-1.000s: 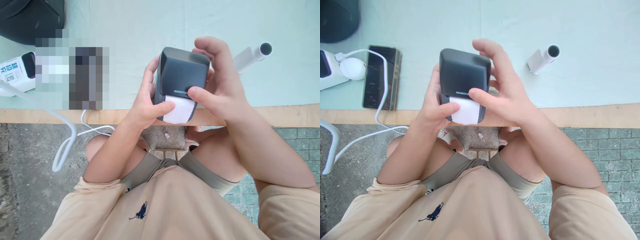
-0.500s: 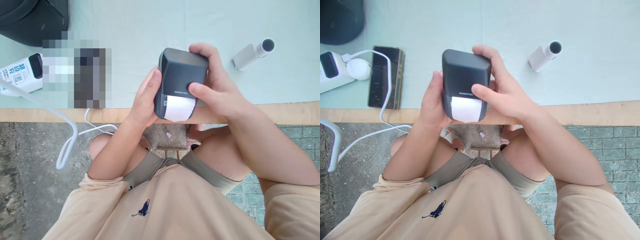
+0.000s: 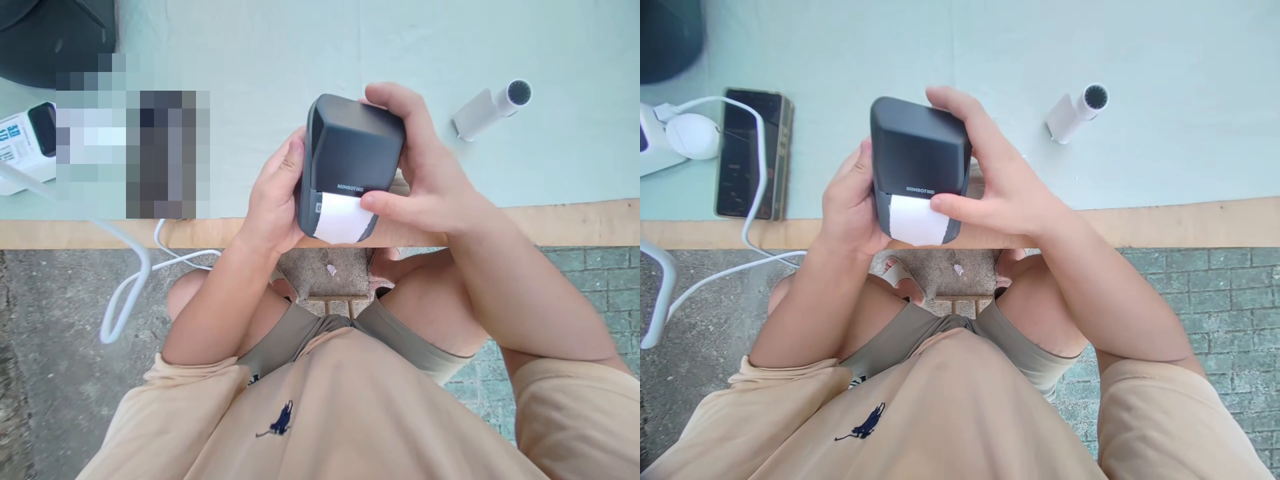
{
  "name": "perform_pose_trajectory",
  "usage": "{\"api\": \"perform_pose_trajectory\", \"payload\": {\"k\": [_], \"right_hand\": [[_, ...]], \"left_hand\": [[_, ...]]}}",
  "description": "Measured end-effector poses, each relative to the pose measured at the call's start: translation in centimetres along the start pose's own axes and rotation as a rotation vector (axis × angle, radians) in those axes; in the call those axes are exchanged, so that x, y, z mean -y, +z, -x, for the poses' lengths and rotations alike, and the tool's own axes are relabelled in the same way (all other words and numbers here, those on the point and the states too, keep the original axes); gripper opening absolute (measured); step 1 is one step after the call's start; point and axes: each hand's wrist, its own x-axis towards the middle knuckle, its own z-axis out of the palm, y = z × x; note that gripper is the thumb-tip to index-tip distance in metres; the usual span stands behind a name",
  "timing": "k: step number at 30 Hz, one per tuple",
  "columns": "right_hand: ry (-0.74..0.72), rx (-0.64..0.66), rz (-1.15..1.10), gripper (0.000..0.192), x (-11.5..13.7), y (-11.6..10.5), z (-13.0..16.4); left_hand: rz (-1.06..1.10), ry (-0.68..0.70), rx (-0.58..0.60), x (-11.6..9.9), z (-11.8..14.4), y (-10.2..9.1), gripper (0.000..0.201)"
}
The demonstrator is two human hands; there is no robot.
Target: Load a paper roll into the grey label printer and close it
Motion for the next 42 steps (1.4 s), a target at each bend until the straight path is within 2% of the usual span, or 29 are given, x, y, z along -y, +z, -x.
{"api": "perform_pose_trajectory", "payload": {"k": [3, 5, 7, 9, 11, 14, 17, 19, 21, 25, 27, 31, 34, 37, 42], "right_hand": [[-0.02, 0.011, 0.017, 0.087, -0.3, -0.4, 0.1], [-0.029, -0.032, 0.061, 0.08, -0.4, -0.5, 0.0], [-0.074, -0.149, 0.15, 0.076, -0.4, -0.5, -0.2], [-0.129, -0.319, 0.257, 0.075, -0.4, -0.4, -0.5], [-0.149, -0.484, 0.299, 0.071, -0.2, -0.1, -0.9], [-0.085, -0.651, 0.218, 0.049, 0.5, 0.2, -1.4], [-0.074, -0.719, 0.121, 0.039, 1.3, 0.4, -1.8], [-0.074, -0.701, 0.118, 0.039, 1.6, 0.4, -1.9], [-0.055, -0.626, 0.217, 0.037, 1.8, 0.3, -1.9], [-0.117, -0.384, 0.526, 0.022, 1.7, -0.3, -1.6], [-0.107, -0.266, 0.594, 0.01, 1.5, -0.9, -1.5], [0.0, -0.072, 0.593, 0.029, 1.0, -2.0, -1.9], [0.046, 0.067, 0.507, 0.035, 1.1, -2.6, -2.5], [0.058, 0.06, 0.352, 0.038, 2.1, -2.8, -3.0], [0.109, -0.16, -0.022, 0.036, 3.4, -2.8, -2.6]], "left_hand": [[-0.004, -0.001, 0.039, 0.1, -0.3, -0.3, 0.037], [-0.005, -0.03, 0.047, -0.1, -0.5, -0.2, 0.042], [-0.001, -0.083, 0.036, -0.4, -0.4, 0.2, 0.05], [-0.004, -0.126, 0.035, -0.7, -0.2, 0.7, 0.061], [-0.008, -0.118, 0.055, -0.8, -0.1, 0.9, 0.062], [-0.013, -0.098, 0.063, -0.5, -0.1, 0.7, 0.053], [-0.01, -0.121, 0.054, -0.4, 0.0, 0.5, 0.057], [-0.003, -0.126, 0.049, -0.4, 0.1, 0.5, 0.058], [-0.004, -0.122, 0.04, -0.2, 0.2, 0.5, 0.057], [0.022, -0.072, 0.093, 0.5, 0.0, 0.2, 0.05], [0.035, -0.055, 0.119, 0.6, -0.1, 0.0, 0.047], [-0.011, -0.066, 0.118, 0.0, 0.2, 0.2, 0.054], [-0.013, -0.078, 0.099, -0.7, 0.6, 0.6, 0.056], [0.038, -0.089, 0.065, -1.0, 0.8, 1.0, 0.045], [0.095, -0.074, 0.032, -1.2, 0.7, 1.4, 0.033]]}}
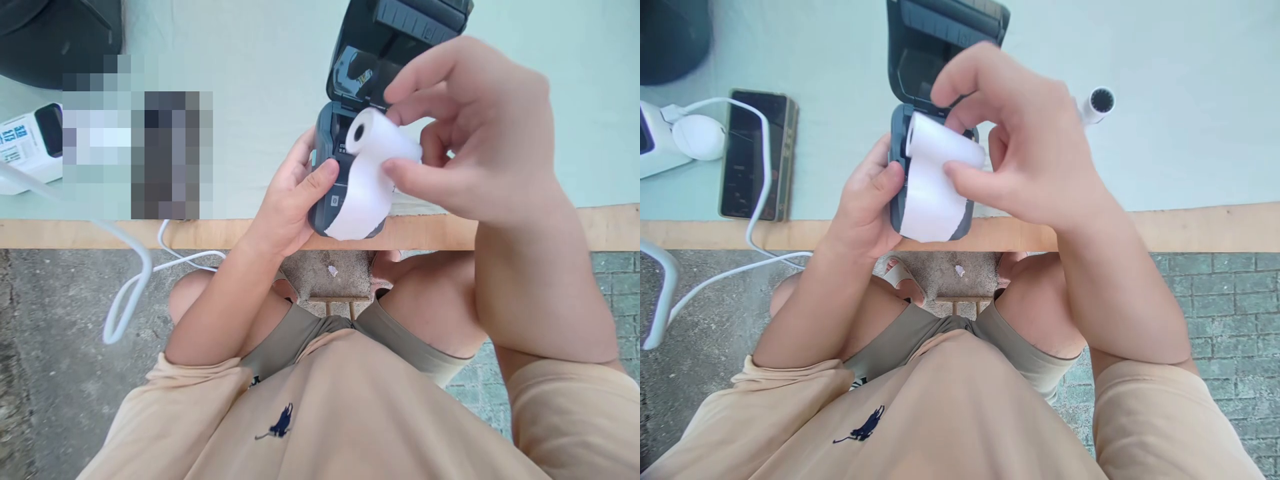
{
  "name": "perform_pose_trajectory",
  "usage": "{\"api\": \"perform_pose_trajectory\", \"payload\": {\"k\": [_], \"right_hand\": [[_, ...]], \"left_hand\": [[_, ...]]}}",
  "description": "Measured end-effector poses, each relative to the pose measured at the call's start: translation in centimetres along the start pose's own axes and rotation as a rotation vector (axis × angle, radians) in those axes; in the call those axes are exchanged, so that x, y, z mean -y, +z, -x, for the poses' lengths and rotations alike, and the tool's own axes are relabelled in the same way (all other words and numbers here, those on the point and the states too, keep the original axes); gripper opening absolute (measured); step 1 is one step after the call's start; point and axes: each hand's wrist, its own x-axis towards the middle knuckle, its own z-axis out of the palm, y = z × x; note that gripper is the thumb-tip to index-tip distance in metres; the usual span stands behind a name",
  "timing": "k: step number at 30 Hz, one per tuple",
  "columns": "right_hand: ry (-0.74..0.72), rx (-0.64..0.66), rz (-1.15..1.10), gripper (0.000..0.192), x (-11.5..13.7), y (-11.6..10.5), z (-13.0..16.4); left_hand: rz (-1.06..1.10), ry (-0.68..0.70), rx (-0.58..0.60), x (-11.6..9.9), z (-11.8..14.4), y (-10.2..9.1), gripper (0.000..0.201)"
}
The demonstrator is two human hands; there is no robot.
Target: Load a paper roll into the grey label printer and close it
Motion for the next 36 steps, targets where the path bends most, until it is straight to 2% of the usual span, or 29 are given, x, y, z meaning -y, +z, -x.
{"api": "perform_pose_trajectory", "payload": {"k": [4, 7, 9, 11, 16, 18, 21, 23, 26, 28, 30, 31, 33, 36], "right_hand": [[0.146, -0.234, -0.381, 0.047, -2.1, -1.0, 0.4], [0.343, -0.238, -0.54, 0.058, -4.6, -1.5, 0.8], [0.399, -0.307, -0.524, 0.06, -5.9, -1.3, 1.4], [0.334, -0.361, -0.425, 0.06, -6.7, -1.0, 2.3], [0.154, -0.293, 0.04, 0.034, -6.6, -0.6, 3.8], [0.139, -0.276, 0.2, 0.039, -6.5, -0.7, 3.9], [0.257, -0.189, 0.363, 0.054, -6.4, -1.0, 4.0], [0.221, -0.162, 0.4, 0.062, -6.1, -1.6, 4.2], [-0.082, -0.291, 0.466, 0.053, -5.7, -3.3, 4.9], [-0.144, -0.412, 0.637, 0.044, -6.3, -4.8, 5.2], [-0.004, -0.396, 0.769, 0.058, -7.8, -6.2, 5.3], [0.086, -0.318, 0.79, 0.063, -8.8, -6.7, 5.2], [0.269, -0.199, 0.748, 0.077, -10.5, -7.3, 5.0], [0.405, -0.158, 0.703, 0.083, -11.7, -7.1, 4.8]], "left_hand": [[0.017, -0.018, -0.039, -0.1, -0.1, 0.1, 0.021], [-0.008, -0.03, -0.061, -0.1, -0.1, 0.0, 0.022], [-0.03, -0.028, -0.073, -0.1, -0.1, -0.1, 0.026], [-0.045, -0.025, -0.069, -0.1, -0.2, -0.1, 0.03], [-0.035, -0.02, -0.049, -0.2, -0.2, 0.0, 0.032], [-0.032, -0.013, -0.042, -0.2, -0.2, -0.1, 0.033], [-0.024, -0.004, -0.025, -0.2, -0.1, -0.2, 0.036], [-0.023, -0.004, -0.017, -0.2, -0.1, -0.2, 0.037], [-0.029, -0.022, -0.02, -0.4, 0.0, -0.1, 0.035], [-0.03, -0.038, -0.036, -0.5, 0.1, 0.0, 0.035], [-0.04, -0.056, -0.057, -0.6, 0.2, 0.1, 0.038], [-0.046, -0.061, -0.069, -0.6, 0.2, 0.1, 0.04], [-0.056, -0.069, -0.075, -0.6, 0.2, 0.1, 0.043], [-0.051, -0.058, -0.052, -0.5, 0.2, 0.1, 0.041]]}}
